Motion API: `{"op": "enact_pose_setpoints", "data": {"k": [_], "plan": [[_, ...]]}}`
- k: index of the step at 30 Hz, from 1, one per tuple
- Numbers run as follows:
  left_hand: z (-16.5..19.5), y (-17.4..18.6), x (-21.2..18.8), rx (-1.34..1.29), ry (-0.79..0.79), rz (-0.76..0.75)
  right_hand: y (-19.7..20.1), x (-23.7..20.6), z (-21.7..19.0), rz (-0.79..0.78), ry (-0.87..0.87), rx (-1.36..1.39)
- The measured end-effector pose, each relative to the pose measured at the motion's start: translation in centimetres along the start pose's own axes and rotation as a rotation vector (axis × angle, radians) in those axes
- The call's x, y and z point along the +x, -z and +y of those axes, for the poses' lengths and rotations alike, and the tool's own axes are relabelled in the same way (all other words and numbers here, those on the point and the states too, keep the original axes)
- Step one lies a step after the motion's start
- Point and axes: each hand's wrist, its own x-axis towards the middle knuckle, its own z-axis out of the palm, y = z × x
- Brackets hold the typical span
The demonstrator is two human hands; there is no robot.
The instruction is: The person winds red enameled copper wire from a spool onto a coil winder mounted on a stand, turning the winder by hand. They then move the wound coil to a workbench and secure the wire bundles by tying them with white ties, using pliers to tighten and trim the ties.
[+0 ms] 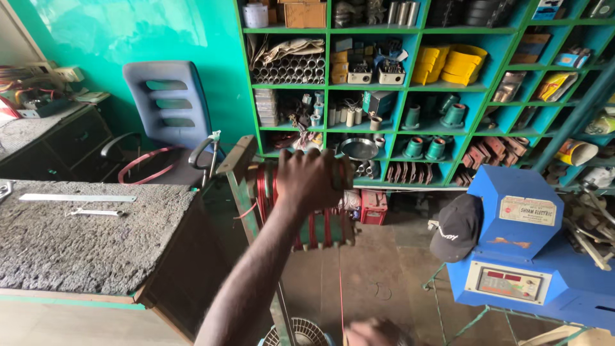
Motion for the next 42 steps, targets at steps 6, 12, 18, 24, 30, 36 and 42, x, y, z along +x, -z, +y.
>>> {"op": "enact_pose_setpoints", "data": {"k": [6,12,18,24,30,36,42], "plan": [[1.7,-0.3,-1.5,-0.004,-0.149,0.041,27.8,10.6,-2.8,0.447,0.211,-0.421],[2.6,-0.5,-4.5,0.037,-0.245,0.233,13.5,13.9,4.9,0.244,0.01,-0.351],[-1.2,-0.4,0.3,0.012,-0.081,0.096,6.6,-1.7,-4.1,-0.053,0.142,0.0],[2.0,-0.3,-4.2,-0.031,-0.222,0.259,28.9,17.0,1.6,0.493,0.141,-0.56],[2.0,0.8,-4.8,-0.032,-0.148,0.174,5.3,6.9,1.2,0.078,0.026,-0.171],[1.6,0.7,-1.6,0.004,-0.129,0.111,16.1,-0.9,-5.4,0.036,0.235,-0.094],[4.4,0.8,-6.1,0.007,-0.248,0.163,25.6,17.1,3.4,0.419,0.036,-0.542]]}}
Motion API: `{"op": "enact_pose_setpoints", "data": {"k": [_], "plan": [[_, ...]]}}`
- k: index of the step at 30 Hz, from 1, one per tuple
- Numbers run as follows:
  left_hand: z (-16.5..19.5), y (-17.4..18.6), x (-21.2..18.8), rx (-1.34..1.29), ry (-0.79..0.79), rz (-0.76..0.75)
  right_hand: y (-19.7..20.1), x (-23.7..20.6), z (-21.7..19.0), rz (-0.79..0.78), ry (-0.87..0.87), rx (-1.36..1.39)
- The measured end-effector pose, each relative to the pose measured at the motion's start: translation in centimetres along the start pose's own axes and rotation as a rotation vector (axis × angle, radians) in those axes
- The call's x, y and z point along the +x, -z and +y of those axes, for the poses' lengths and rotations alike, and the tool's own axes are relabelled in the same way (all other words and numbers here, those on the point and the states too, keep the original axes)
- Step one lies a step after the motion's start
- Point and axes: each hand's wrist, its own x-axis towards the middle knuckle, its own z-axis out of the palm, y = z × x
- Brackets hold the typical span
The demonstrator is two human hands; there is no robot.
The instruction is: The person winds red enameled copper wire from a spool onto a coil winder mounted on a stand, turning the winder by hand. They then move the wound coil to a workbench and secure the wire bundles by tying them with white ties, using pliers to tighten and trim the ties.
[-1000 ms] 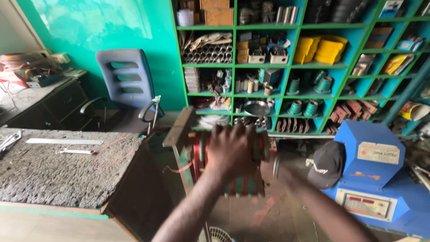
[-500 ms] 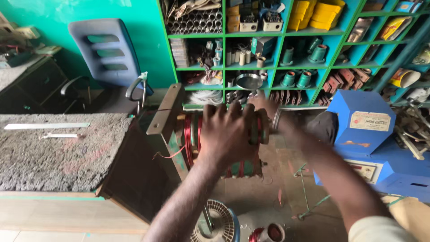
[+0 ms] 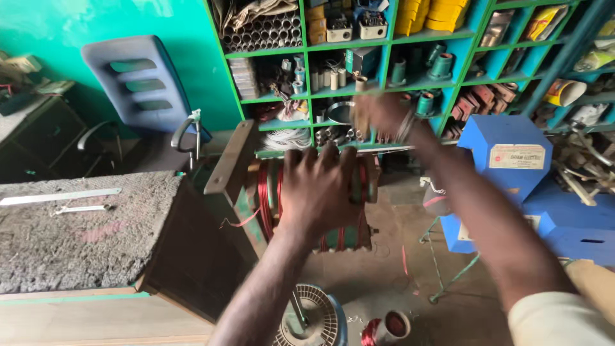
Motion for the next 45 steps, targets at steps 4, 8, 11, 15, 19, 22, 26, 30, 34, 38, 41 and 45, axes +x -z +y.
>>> {"op": "enact_pose_setpoints", "data": {"k": [4,8,11,15,19,22,26,30,34,38,41,45], "plan": [[-2.3,-0.7,0.9,0.092,0.003,0.211,-10.4,-15.9,-9.8,-0.278,-0.031,0.335],[-5.3,-1.3,3.0,0.02,0.095,0.034,-3.3,-26.6,-15.4,-0.421,0.075,0.569],[-4.6,-0.8,3.1,0.013,0.072,0.039,7.6,-18.1,-10.2,-0.308,0.186,0.48],[-1.2,0.2,0.5,0.008,-0.007,0.052,6.9,0.1,-1.3,0.084,0.099,0.013],[-1.1,0.6,-0.5,0.014,-0.035,0.115,-7.7,-7.3,-4.7,-0.184,-0.013,0.186],[-3.7,0.5,1.4,-0.003,0.074,0.024,-11.3,-22.5,-11.6,-0.492,-0.067,0.428],[-5.1,0.0,3.2,0.062,0.167,-0.061,0.3,-25.0,-12.6,-0.581,0.086,0.595],[-2.8,-0.3,2.1,0.075,0.048,0.108,8.8,-5.2,-3.6,-0.031,0.159,0.186],[-0.9,0.1,-0.4,-0.015,-0.002,0.055,-1.4,-1.1,-0.6,-0.083,0.039,0.073],[-2.3,0.0,0.4,-0.027,0.031,0.11,-12.0,-19.9,-10.1,-0.39,-0.02,0.42],[-4.1,-0.2,2.2,-0.019,0.095,0.018,-6.3,-26.7,-14.5,-0.621,-0.072,0.676],[-3.3,-0.7,2.9,-0.038,0.047,0.045,9.1,-13.2,-7.3,-0.135,0.204,0.371]]}}
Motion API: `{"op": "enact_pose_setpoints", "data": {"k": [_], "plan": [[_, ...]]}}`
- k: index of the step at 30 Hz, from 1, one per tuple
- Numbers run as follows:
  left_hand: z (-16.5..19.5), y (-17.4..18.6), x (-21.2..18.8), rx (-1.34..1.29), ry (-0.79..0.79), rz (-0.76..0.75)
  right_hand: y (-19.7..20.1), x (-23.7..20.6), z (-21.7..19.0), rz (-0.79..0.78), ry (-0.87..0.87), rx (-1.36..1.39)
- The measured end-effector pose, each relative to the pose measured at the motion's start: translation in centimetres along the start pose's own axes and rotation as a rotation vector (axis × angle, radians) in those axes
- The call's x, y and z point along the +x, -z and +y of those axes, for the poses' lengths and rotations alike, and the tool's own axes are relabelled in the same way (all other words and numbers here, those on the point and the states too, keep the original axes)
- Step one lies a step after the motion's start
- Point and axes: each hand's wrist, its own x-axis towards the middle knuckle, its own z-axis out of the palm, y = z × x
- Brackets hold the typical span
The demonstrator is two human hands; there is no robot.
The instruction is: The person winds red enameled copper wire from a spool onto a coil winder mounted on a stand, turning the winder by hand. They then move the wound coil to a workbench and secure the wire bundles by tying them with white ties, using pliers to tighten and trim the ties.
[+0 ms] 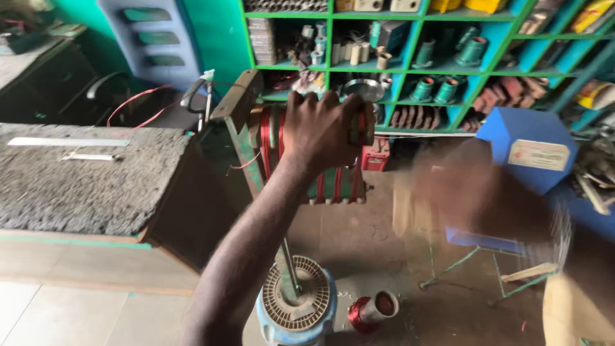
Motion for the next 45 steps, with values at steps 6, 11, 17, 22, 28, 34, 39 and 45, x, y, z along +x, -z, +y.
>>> {"op": "enact_pose_setpoints", "data": {"k": [6,11,17,22,28,34,39,45], "plan": [[2.4,0.1,-2.9,-0.036,-0.104,0.104,-8.4,8.7,12.2,0.084,-0.189,-0.264],[0.3,0.5,-0.9,0.0,0.011,-0.019,-21.3,-8.7,-1.1,-0.256,-0.245,0.208],[1.1,0.4,-0.3,0.02,-0.007,-0.005,-0.8,2.6,1.8,0.018,-0.016,-0.057],[2.5,0.6,-2.0,0.002,-0.04,-0.012,-7.5,9.8,13.0,0.095,-0.193,-0.293],[0.7,0.4,-0.5,0.038,0.012,-0.041,-20.4,-8.2,-3.3,-0.332,-0.212,0.258],[1.6,0.6,-0.1,-0.023,-0.02,-0.021,1.2,3.3,4.7,-0.001,-0.02,-0.119],[3.0,1.0,-2.2,0.002,-0.097,-0.035,-7.7,10.1,14.6,0.042,-0.21,-0.283],[0.3,0.1,-0.4,0.055,0.014,0.002,-22.0,-8.9,-2.0,-0.339,-0.322,0.217]]}}
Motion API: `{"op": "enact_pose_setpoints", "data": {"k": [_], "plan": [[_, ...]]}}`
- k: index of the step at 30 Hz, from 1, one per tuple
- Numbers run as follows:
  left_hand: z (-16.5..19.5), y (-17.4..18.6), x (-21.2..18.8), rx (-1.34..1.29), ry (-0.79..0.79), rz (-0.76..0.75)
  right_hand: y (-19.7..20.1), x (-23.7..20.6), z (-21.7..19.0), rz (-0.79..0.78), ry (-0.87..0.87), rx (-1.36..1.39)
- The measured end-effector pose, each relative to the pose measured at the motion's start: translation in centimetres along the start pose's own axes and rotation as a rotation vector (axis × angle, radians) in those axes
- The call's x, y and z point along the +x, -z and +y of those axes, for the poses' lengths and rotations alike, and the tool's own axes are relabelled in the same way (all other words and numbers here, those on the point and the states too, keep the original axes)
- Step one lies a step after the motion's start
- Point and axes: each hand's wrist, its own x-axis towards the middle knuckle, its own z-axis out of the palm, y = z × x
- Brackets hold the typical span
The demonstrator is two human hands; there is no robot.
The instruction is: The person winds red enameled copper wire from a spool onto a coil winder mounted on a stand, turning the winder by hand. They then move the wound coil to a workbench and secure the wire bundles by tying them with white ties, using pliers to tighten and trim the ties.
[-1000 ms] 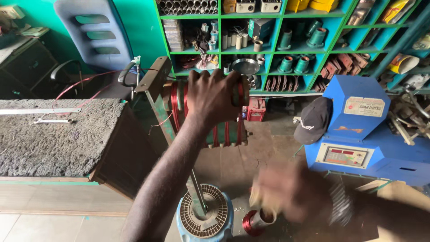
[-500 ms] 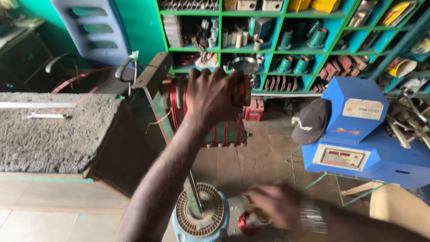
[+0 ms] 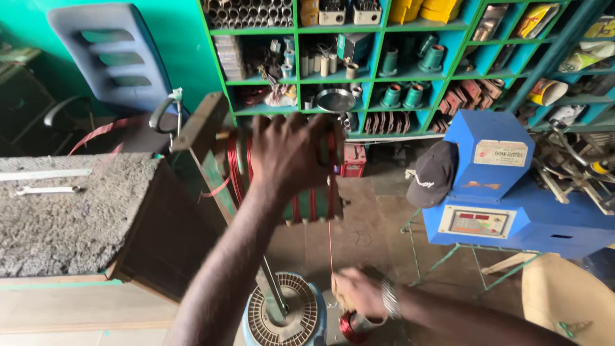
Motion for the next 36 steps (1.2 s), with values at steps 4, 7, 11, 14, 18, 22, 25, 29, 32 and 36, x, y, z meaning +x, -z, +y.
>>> {"op": "enact_pose_setpoints", "data": {"k": [4,7,11,14,18,22,25,29,32,36], "plan": [[-0.2,-0.2,1.2,-0.013,0.064,-0.158,14.5,-2.4,-4.8,0.107,0.346,-0.349],[1.0,0.3,0.1,0.005,0.004,-0.088,28.5,7.6,-2.3,0.436,0.231,-0.687],[2.1,1.1,-2.5,-0.048,-0.082,-0.005,23.9,17.2,2.5,0.407,-0.111,-0.488],[1.3,1.4,-2.5,-0.069,-0.046,-0.002,7.9,11.2,2.4,0.161,-0.034,-0.21],[-0.5,1.4,-0.2,-0.113,0.07,-0.129,0.9,-1.7,-1.8,-0.102,0.073,-0.069],[-0.1,1.2,0.3,-0.098,0.034,-0.069,20.1,0.5,-3.5,0.208,0.493,-0.596],[0.7,1.3,-1.0,-0.134,-0.067,0.032,31.2,12.1,-1.2,0.513,0.102,-0.695],[1.1,1.5,-2.3,-0.1,-0.068,0.004,19.7,17.1,2.4,0.345,-0.084,-0.433],[-0.1,1.4,-1.6,-0.074,-0.003,-0.072,4.1,8.0,1.8,0.076,-0.035,-0.131],[-1.9,0.7,1.0,-0.026,0.108,-0.195,4.4,-3.2,-2.8,-0.051,0.189,-0.143]]}}
